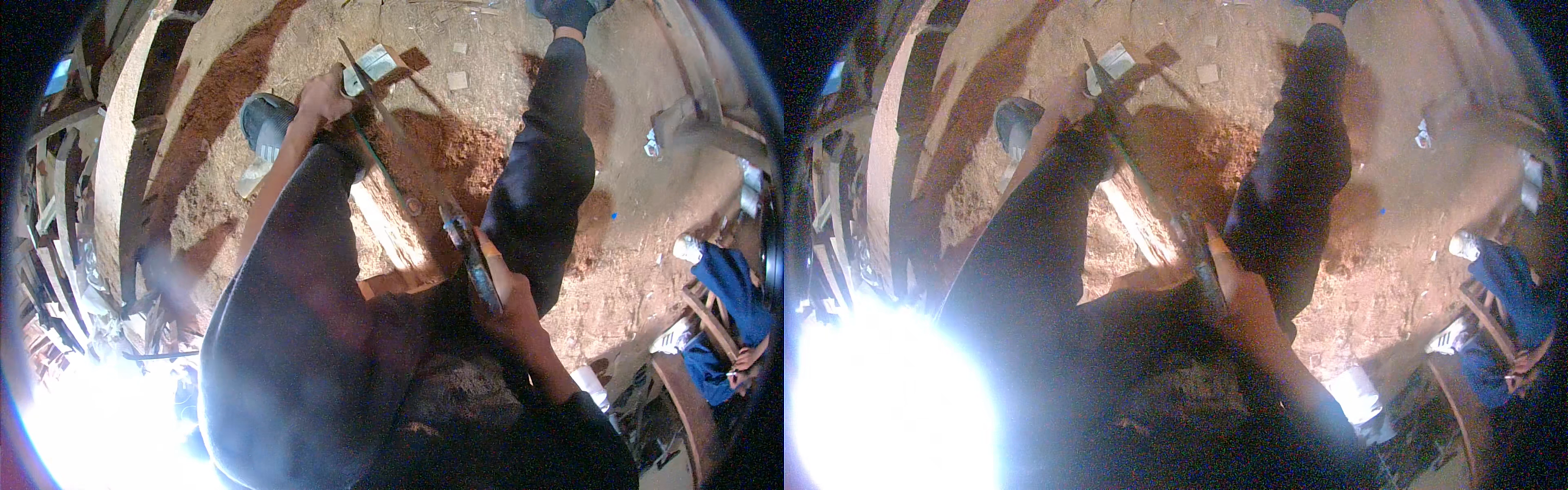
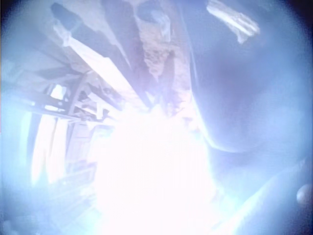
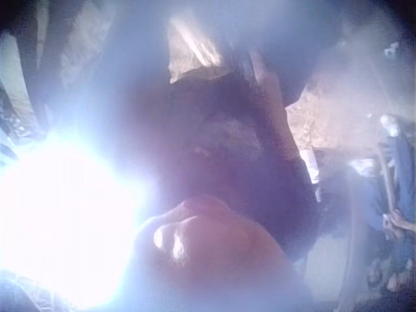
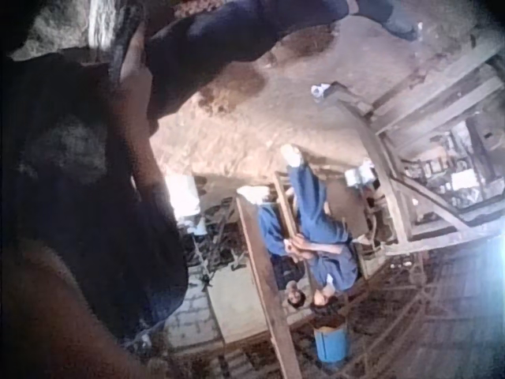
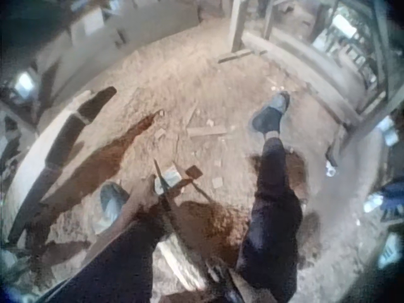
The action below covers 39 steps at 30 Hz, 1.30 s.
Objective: The person sits on the floor and uses a hand saw to cut a small piece of wood held between their feet. They repeatedly push and pull the saw through the wood, generating sawdust, and continue the cutting motion throughout the clip.
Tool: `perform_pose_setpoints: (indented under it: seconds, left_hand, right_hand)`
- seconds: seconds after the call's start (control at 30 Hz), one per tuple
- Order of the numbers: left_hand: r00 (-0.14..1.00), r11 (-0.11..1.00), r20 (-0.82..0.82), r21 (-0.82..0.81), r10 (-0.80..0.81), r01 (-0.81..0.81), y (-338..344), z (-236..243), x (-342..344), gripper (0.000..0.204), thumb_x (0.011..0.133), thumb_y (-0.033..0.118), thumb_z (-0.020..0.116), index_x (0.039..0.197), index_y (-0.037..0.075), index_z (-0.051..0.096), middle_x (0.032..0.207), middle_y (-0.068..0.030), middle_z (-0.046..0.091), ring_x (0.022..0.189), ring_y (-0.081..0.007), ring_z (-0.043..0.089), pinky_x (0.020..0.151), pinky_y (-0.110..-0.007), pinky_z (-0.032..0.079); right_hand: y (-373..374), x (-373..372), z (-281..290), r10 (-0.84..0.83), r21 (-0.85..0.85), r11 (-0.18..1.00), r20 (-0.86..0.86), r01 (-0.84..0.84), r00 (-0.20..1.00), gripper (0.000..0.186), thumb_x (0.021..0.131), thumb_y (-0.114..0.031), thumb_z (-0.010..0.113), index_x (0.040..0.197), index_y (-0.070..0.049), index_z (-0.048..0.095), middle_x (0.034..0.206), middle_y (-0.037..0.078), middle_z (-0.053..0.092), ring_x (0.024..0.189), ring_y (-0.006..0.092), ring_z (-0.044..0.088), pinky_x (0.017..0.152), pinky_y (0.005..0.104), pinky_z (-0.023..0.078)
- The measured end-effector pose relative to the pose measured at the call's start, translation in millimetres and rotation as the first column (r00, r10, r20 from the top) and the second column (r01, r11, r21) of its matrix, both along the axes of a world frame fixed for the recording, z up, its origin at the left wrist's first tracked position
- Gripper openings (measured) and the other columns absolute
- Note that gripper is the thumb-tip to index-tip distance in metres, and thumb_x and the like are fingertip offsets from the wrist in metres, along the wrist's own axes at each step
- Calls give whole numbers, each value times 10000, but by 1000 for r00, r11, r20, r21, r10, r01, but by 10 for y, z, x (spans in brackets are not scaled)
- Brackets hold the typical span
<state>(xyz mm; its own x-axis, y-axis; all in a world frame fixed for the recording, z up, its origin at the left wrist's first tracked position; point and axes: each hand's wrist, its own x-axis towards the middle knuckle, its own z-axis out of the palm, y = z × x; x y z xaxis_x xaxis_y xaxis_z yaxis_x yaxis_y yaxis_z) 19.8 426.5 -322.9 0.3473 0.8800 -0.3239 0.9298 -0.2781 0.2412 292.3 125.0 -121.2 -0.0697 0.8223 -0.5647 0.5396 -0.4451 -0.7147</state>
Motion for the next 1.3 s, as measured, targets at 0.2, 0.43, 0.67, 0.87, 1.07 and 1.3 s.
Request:
perform_pose_setpoints:
  seconds: [0.2, 0.43, 0.67, 0.87, 1.07, 1.3]
  left_hand:
    - [971, 980, 136, -8, 197, -197, 20, 180, 107, 562, 674, 389, 761, 1046, 18, 561, 968, -260, 662, 935, -403, 650, 816, -469, 516]
    - [968, 983, 190, 54, 164, -177, -34, -61, -68, 556, 685, 384, 751, 1016, 8, 510, 900, -261, 662, 909, -433, 647, 757, -504, 517]
    - [980, 980, 73, 60, 184, -189, -74, 162, 125, 637, 692, 403, 759, 1091, 23, 440, 980, -262, 657, 927, -424, 647, 805, -493, 513]
    - [964, 980, 197, 42, 181, -192, -119, 99, 28, 653, 694, 406, 765, 1085, 0, 435, 987, -271, 651, 939, -443, 633, 818, -491, 506]
    - [966, 983, 194, 41, 170, -181, -162, 172, 98, 631, 710, 359, 767, 1099, -6, 432, 1001, -262, 650, 963, -403, 636, 831, -471, 506]
    - [961, 984, 216, 10, 173, -179, -138, 296, 100, 632, 691, 352, 789, 1068, -30, 456, 991, -250, 647, 940, -414, 640, 829, -471, 521]
  right_hand:
    - [382, -305, -175, -3, 77, 997, -155, 15, 988, 765, 751, -48, 601, 1450, -89, 293, 805, 225, 642, 719, 434, 636, 624, 412, 506]
    - [-137, 117, 403, 23, -101, 995, 47, -18, 999, 703, 827, -120, 644, 1450, -77, 320, 887, 237, 664, 811, 382, 682, 729, 406, 531]
    - [344, -119, 473, 59, 19, 998, -21, -59, 998, 570, 935, -225, 588, 1433, -57, 366, 1075, 227, 666, 914, 261, 693, 732, 321, 502]
    - [-41, 17, 613, 67, 252, 965, 46, -77, 997, 422, 959, -133, 500, 1363, -16, 468, 1261, 232, 582, 1166, 266, 584, 961, 336, 447]
    - [163, -236, 608, 72, 259, 959, 161, -113, 984, 408, 962, -110, 478, 1355, 3, 474, 1276, 222, 575, 1191, 249, 557, 991, 343, 420]
    - [435, -414, 669, 29, 214, 975, 124, -55, 992, 385, 980, -74, 425, 1352, 9, 483, 1296, 211, 562, 1210, 261, 538, 999, 352, 406]
